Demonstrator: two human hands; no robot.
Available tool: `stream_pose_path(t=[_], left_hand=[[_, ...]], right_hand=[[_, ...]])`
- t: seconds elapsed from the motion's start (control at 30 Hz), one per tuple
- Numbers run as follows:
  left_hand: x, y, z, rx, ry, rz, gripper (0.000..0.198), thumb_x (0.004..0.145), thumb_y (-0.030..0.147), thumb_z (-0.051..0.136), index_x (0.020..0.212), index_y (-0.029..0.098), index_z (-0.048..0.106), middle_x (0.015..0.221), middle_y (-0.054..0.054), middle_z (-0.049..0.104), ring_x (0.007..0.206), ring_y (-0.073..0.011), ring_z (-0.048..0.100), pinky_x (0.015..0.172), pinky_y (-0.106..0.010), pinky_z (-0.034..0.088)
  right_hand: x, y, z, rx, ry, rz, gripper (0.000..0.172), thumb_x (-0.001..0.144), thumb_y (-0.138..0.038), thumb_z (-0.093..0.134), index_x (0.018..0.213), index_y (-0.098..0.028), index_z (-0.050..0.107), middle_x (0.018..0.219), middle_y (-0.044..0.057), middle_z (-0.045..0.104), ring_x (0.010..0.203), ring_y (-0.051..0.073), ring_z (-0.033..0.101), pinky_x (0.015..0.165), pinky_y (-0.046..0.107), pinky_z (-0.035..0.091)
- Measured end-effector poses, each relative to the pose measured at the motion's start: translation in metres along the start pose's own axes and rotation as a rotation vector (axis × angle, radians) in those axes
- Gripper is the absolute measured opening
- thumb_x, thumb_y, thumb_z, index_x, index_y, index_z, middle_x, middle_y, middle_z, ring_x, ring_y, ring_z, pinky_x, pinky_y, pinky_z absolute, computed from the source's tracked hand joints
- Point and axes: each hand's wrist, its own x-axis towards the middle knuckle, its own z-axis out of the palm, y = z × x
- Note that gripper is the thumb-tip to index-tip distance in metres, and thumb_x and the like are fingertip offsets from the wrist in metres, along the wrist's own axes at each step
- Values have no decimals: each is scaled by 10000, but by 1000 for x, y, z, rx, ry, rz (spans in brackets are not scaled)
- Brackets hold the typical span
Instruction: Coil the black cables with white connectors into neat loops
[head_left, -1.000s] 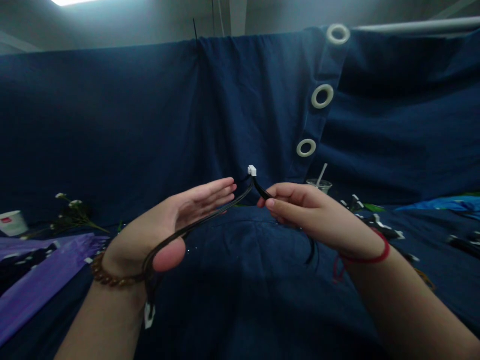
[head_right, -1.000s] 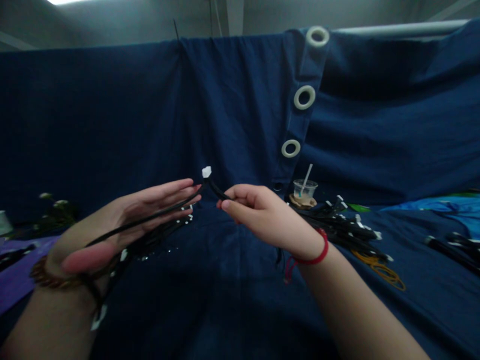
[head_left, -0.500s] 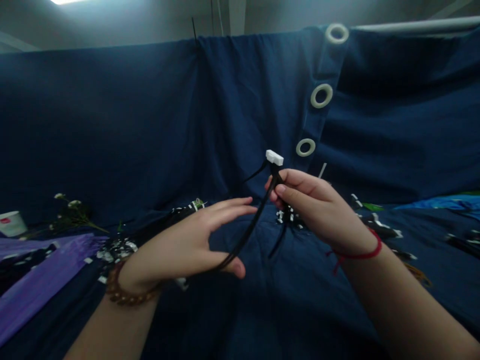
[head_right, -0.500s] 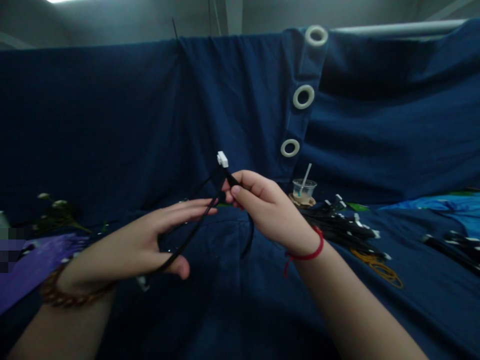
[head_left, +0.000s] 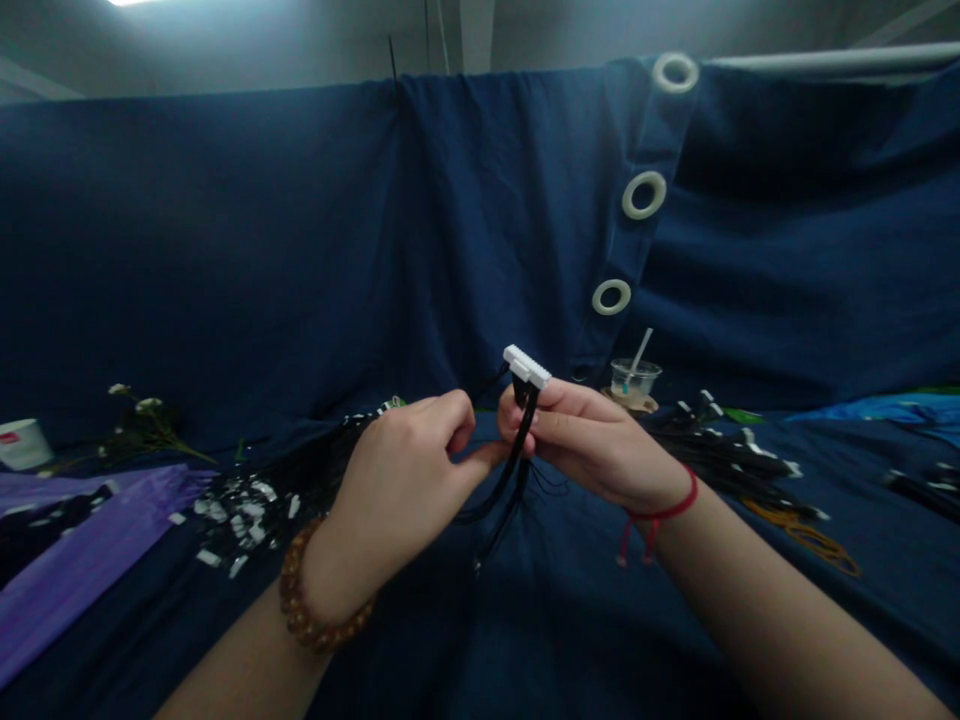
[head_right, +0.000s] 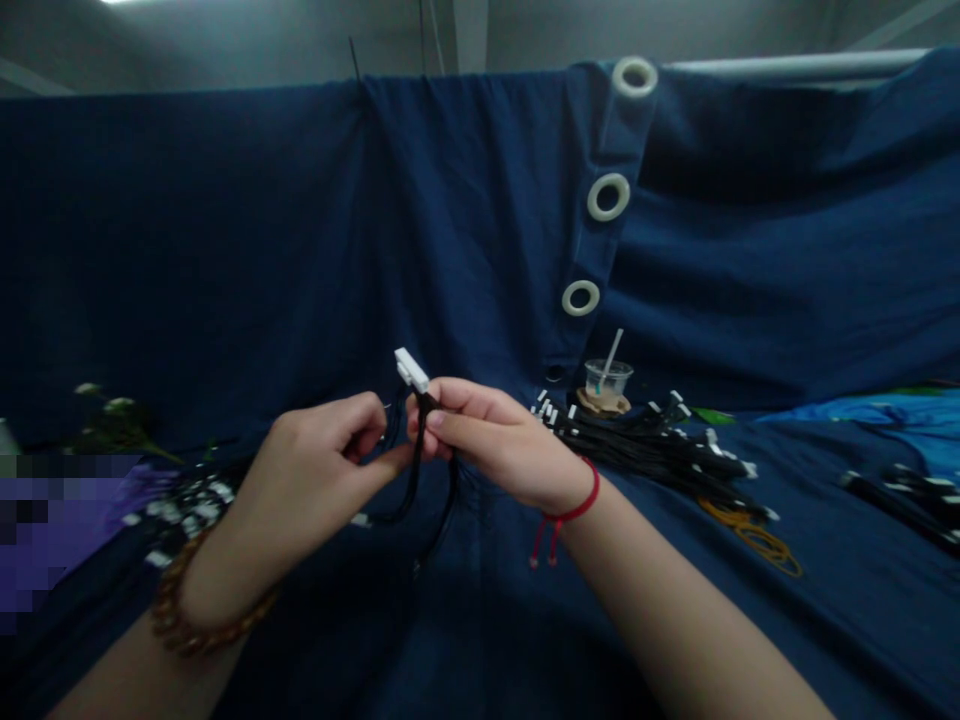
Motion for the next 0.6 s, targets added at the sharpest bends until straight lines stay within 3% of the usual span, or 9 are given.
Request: stream_pose_path(t=[0.27, 0.37, 0.47, 0.6], left_hand=[[-4, -3, 0, 153, 128, -5, 316, 810, 382, 504, 597, 183, 382, 551, 22, 436, 518, -119, 405, 500, -261, 235], [0, -3, -1, -3, 120, -24, 165, 801, 340, 528, 796, 176, 507, 724, -11, 536, 648, -142, 488, 561, -260, 319], [4, -2, -2, -347, -39, 15, 147, 844, 242, 466, 958, 177, 531, 885, -28, 570, 794, -148, 526, 695, -263, 388], [5, -5, -6, -856, -307, -62, 119, 855, 242, 467, 840, 157, 548, 815, -16, 570, 805, -135, 542, 743, -254, 427]], right_hand=[[0, 0, -4, -16, 43, -47, 81, 829, -179, 510, 839, -150, 585, 738, 1, 481, 646, 80, 415, 611, 211, 339], [0, 0, -5, -52, 34, -70, 67, 824, -185, 534, 821, -147, 590, 726, -3, 496, 655, 81, 433, 628, 215, 349], [-2, -1, -5, -93, 16, -82, 67, 821, -193, 558, 836, -142, 601, 768, 7, 541, 701, 84, 481, 666, 212, 375], [-2, -2, -5, -146, 9, -104, 88, 825, -220, 565, 878, -152, 585, 779, 6, 556, 716, 90, 517, 676, 217, 405]])
